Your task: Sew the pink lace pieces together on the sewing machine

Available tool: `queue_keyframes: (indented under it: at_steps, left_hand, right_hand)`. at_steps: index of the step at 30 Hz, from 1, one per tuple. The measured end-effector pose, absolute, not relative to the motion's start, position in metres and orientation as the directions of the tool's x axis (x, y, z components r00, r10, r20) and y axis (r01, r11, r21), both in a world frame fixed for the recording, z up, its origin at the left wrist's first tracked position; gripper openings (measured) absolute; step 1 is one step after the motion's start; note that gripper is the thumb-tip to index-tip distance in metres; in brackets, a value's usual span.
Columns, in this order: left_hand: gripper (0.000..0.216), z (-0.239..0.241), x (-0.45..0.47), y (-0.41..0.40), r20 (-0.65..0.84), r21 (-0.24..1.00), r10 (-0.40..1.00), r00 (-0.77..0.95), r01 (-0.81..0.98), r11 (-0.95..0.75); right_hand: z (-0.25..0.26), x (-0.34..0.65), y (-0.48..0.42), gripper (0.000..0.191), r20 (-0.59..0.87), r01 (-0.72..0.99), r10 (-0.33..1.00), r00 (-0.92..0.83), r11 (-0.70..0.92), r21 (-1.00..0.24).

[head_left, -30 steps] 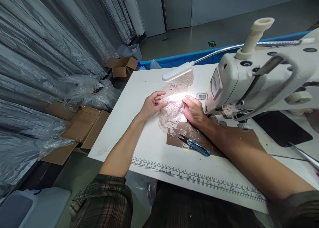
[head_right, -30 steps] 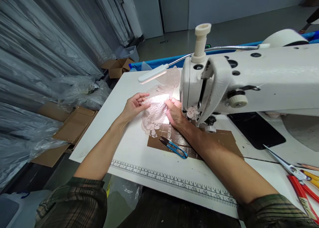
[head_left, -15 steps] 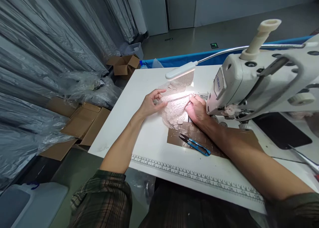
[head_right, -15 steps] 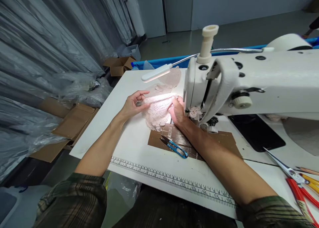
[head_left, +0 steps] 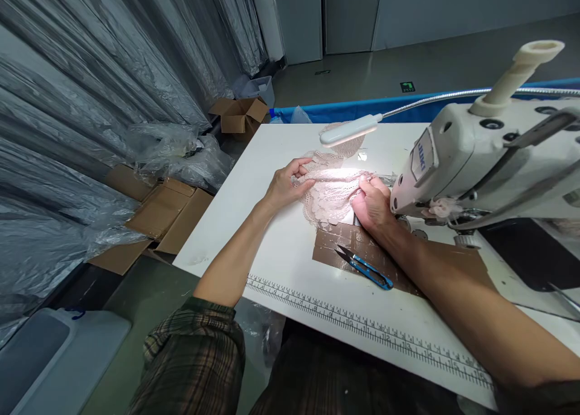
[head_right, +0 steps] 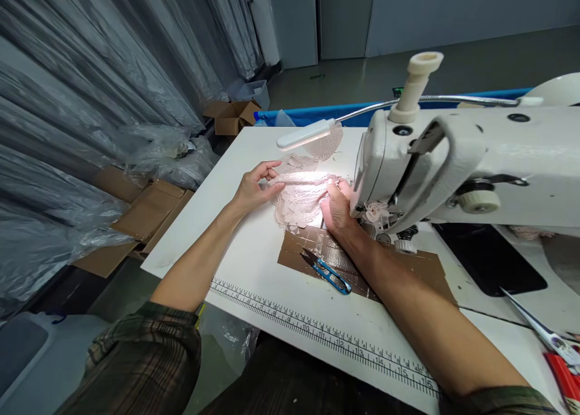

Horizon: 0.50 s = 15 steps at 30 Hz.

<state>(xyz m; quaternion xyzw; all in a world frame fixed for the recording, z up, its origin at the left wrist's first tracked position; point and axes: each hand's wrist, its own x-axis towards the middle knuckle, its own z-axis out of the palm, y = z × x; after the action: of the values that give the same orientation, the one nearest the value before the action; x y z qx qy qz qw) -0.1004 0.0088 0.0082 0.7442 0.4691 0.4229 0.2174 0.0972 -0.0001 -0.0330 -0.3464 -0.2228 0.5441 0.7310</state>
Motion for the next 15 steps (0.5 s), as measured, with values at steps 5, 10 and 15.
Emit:
queue_keyframes:
  at_steps: [5,10,15]
  left_hand:
    - [0.013,0.008,-0.098,0.012,0.453,0.647,0.877,0.159,0.618,-0.446]
    - [0.011,0.007,-0.094,0.009,0.553,0.535,0.831,0.064,0.737,-0.413]
    - [0.014,0.003,-0.086,0.004,0.406,0.781,0.902,-0.146,0.568,-0.26]
  right_hand:
    - [-0.029,0.097,-0.002,0.022,-0.026,-0.604,0.961,0.274,0.151,-0.782]
    - [-0.025,0.098,-0.005,0.025,0.001,-0.552,0.972,0.237,0.135,-0.823]
    - [-0.021,0.098,-0.011,0.022,0.044,-0.462,0.969,0.244,0.156,-0.873]
